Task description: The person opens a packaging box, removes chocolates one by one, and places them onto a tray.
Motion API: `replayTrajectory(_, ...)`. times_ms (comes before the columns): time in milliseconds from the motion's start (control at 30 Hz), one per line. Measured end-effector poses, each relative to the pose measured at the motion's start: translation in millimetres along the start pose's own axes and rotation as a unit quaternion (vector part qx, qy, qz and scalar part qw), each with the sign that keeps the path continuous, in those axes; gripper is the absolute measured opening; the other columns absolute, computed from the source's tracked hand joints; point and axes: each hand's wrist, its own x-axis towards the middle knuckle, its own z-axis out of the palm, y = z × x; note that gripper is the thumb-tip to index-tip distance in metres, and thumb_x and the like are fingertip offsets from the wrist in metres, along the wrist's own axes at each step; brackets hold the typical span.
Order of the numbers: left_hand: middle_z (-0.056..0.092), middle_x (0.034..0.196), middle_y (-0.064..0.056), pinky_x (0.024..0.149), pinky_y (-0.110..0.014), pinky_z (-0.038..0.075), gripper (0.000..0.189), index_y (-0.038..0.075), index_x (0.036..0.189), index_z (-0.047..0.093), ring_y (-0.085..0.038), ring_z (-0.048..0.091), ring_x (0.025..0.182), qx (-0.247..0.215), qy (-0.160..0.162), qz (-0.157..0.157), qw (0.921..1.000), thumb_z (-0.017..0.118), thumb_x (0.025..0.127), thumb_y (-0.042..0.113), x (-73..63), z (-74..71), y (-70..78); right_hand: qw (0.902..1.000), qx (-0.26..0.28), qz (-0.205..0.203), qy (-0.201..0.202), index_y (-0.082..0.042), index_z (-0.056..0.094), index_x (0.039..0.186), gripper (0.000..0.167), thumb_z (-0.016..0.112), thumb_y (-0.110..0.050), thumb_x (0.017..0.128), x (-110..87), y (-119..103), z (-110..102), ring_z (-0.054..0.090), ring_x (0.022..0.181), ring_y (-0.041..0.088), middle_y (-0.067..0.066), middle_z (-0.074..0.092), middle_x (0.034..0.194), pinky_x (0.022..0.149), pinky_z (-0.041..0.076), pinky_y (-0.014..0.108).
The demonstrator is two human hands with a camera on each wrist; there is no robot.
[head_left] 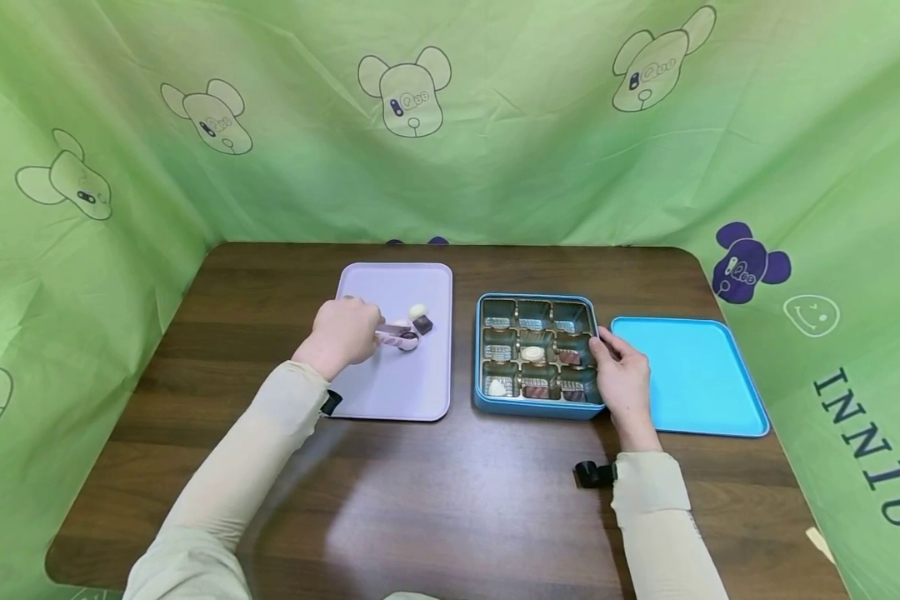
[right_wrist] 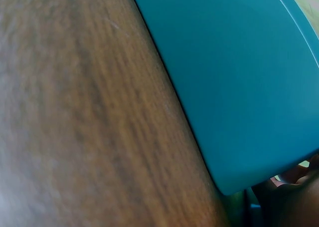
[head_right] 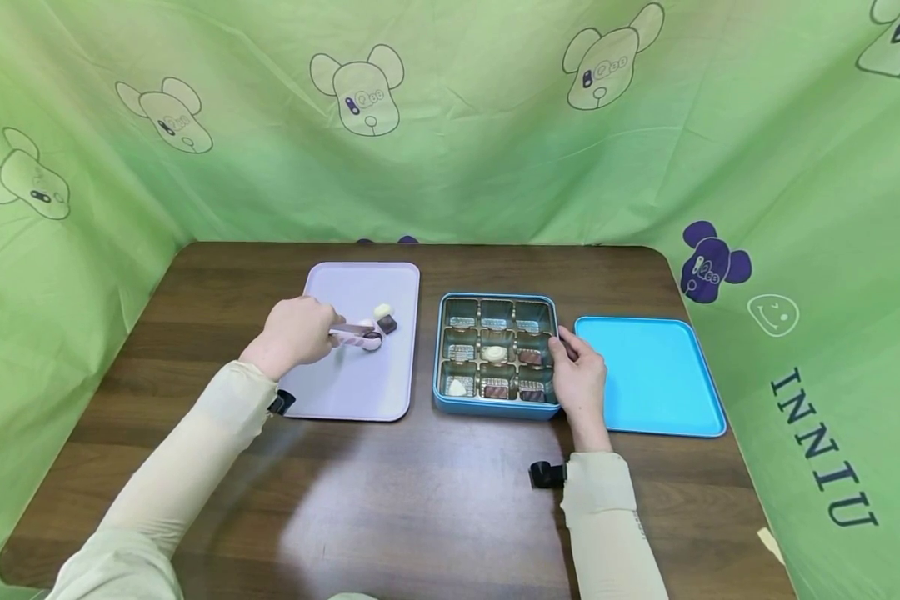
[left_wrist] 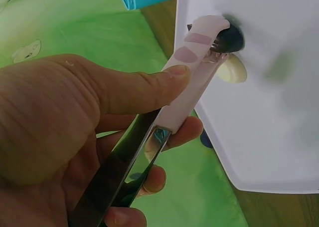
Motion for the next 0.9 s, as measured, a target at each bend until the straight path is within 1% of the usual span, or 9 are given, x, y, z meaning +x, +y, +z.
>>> replayTrajectory(100, 0.071, 0.089, -0.011, 0.064, -0.051, 0.054, 0.008, 0.018, 0.092, 0.077, -0.032, 0.067, 0.084, -0.001, -0.005, 0.001, 1.0000, 0.072, 0.087, 0.021, 0.8, 1.4, 0.8, 1.0000, 0.002, 0.000, 0.000, -0.009, 0.057, 0.144, 0.047, 0.055, -0.035, 0.105, -0.4, -0.1, 0.0, 0.058, 0.123, 0.024, 0.013, 0.060, 0.140, 0.082, 0.045, 0.014)
replayTrajectory(267, 0.071, 0.089, -0.012, 0.065, -0.052, 0.054, 0.008, 0.017, 0.091, 0.077, -0.032, 0.067, 0.085, -0.003, -0.003, -0.001, 1.0000, 0.071, 0.086, 0.020, 0.6, 1.9, 1.6, 1.0000, 0.003, -0.001, -0.001, -0.009, 0.056, 0.144, 0.047, 0.055, -0.035, 0.105, -0.4, -0.4, 0.1, 0.058, 0.123, 0.024, 0.013, 0.059, 0.141, 0.084, 0.045, 0.015)
replayTrajectory(533, 0.073, 0.098, -0.012, 0.068, -0.053, 0.054, 0.021, 0.018, 0.108, 0.078, -0.033, 0.066, 0.091, -0.024, -0.012, -0.009, 0.9996, 0.071, 0.090, 0.024, -3.3, 2.1, 1.9, 1.0000, -0.001, -0.001, -0.001, -0.009, 0.056, 0.144, 0.047, 0.055, -0.035, 0.105, -0.4, 0.4, -0.4, 0.057, 0.124, 0.024, 0.013, 0.059, 0.141, 0.084, 0.045, 0.016)
replayTrajectory(667, 0.073, 0.097, -0.011, 0.067, -0.053, 0.054, 0.022, 0.020, 0.111, 0.078, -0.032, 0.066, 0.089, -0.026, -0.005, -0.007, 0.9996, 0.071, 0.091, 0.027, -5.3, 0.4, 0.6, 1.0000, -0.003, 0.006, -0.004, -0.010, 0.055, 0.145, 0.048, 0.054, -0.037, 0.105, -0.8, 0.0, -1.0, 0.057, 0.124, 0.024, 0.012, 0.058, 0.143, 0.086, 0.046, 0.019)
replayTrajectory(900, 0.074, 0.093, -0.010, 0.065, -0.053, 0.054, 0.022, 0.021, 0.111, 0.078, -0.033, 0.067, 0.086, -0.042, 0.032, -0.003, 0.9986, 0.072, 0.091, 0.027, -8.7, -8.7, -3.5, 1.0000, 0.001, 0.002, -0.006, -0.010, 0.055, 0.146, 0.049, 0.054, -0.037, 0.105, -0.7, -0.1, -1.5, 0.057, 0.124, 0.024, 0.013, 0.058, 0.143, 0.085, 0.045, 0.018)
